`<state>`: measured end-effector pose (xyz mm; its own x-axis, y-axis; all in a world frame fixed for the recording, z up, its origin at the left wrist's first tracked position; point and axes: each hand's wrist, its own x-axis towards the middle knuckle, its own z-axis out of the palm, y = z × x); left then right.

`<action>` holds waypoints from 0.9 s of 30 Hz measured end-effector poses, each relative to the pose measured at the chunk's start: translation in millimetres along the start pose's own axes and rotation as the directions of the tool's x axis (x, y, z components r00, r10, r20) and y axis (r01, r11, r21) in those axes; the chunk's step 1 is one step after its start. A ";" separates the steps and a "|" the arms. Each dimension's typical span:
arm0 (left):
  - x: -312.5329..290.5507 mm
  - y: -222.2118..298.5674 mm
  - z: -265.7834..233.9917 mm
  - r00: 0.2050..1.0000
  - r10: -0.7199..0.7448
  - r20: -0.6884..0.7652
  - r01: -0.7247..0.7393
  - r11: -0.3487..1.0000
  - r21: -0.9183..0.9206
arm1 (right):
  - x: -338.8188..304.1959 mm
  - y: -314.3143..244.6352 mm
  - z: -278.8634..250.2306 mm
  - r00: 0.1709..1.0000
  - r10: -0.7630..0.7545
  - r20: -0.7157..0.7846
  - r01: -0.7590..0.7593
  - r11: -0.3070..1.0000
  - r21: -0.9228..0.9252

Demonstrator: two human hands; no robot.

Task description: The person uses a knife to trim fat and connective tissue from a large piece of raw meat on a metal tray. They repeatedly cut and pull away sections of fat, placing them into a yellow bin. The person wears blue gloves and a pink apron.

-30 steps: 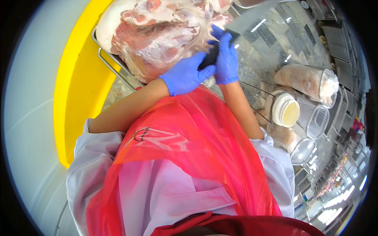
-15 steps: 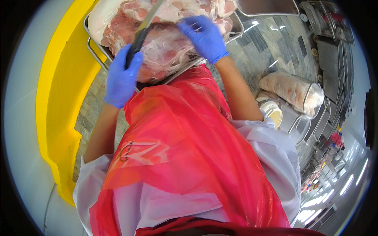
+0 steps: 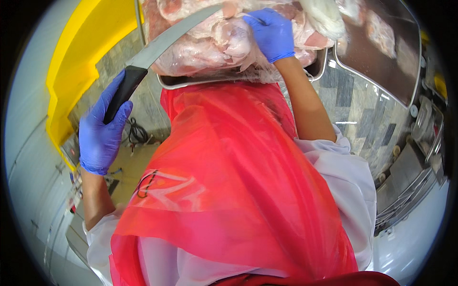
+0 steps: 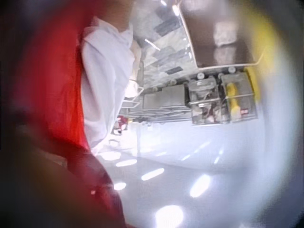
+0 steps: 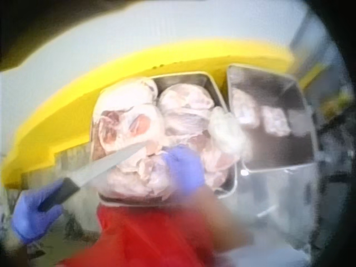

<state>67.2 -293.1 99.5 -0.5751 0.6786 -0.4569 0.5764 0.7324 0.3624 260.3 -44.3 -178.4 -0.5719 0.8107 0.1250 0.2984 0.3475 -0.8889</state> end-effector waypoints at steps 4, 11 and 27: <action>-8.4 34.7 -0.5 0.999 0.017 0.045 -0.019 0.999 0.039 | 8.0 13.2 -12.4 0.998 0.026 0.050 -0.024 0.999 -0.023; 7.2 56.9 1.3 0.996 0.067 0.067 -0.072 0.994 0.081 | 23.5 -2.0 -34.4 0.966 0.160 0.204 -0.173 0.984 0.044; -32.5 204.9 91.2 0.982 -0.139 -0.130 0.191 0.698 0.691 | 30.3 26.4 -27.7 0.903 -0.402 0.154 0.311 0.856 0.414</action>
<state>257.0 -170.1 114.5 -0.7204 0.5713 -0.3933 0.6935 0.6024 -0.3952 272.0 2.5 -185.9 -0.7538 0.5195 0.4024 -0.2387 0.3540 -0.9043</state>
